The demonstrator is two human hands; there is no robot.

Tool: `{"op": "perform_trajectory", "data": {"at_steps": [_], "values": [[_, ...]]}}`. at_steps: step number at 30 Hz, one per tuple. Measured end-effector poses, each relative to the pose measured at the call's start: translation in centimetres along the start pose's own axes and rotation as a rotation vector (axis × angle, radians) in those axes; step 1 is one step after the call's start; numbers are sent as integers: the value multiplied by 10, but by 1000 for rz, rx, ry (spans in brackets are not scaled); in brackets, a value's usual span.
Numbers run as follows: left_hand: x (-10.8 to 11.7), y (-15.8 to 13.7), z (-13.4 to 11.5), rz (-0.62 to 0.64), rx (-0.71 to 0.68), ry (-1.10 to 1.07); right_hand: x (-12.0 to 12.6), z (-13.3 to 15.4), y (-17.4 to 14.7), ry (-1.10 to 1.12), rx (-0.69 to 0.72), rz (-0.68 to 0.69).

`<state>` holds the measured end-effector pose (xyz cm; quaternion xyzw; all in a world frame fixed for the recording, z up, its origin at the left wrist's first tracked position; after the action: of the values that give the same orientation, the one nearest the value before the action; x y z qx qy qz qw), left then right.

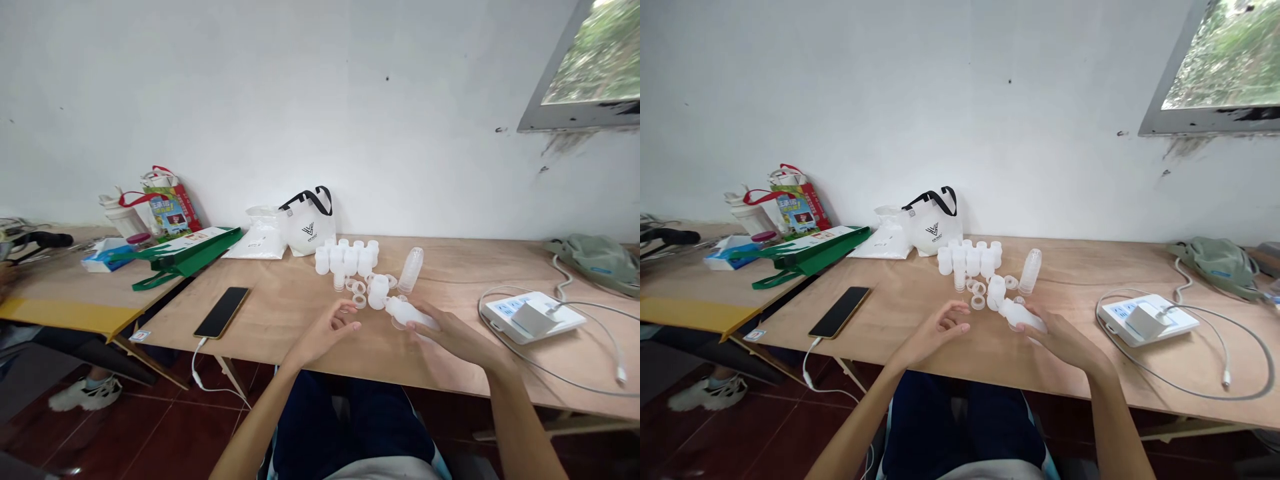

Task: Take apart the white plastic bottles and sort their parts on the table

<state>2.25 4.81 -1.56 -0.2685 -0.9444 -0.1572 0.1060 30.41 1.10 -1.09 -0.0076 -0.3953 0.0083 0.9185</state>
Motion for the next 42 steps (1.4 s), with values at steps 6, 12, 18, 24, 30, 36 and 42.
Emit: {"op": "perform_trajectory", "data": {"at_steps": [6,12,18,24,30,36,42], "values": [[-19,1,21,6,8,150,-31,35,5,40,196,135],[-21,6,30,11,0,238,-54,55,5,137,264,259],[27,7,6,-242,-11,37,-18,31,8,132,70,38],[60,2,-9,-406,-53,-193,-5,29,6,84,62,-60],[17,5,-8,-176,-46,-304,-43,59,1,-8,322,-194],[13,5,-5,-151,-46,-354,-56,82,-15,-275,651,-540],[19,0,-15,-163,-100,-308,-58,83,-20,-314,737,-690]]}}
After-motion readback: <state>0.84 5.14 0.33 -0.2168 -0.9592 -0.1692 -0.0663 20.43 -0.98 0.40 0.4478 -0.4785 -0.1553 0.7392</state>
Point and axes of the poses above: each hand's wrist, its own y-axis towards the middle knuckle, its own x-axis out of the back of the hand, z = x × y, the point moved 5 cm from there along y, towards the middle knuckle, and after that the axes turned 9 degrees about -x, right-handed, at the moved point
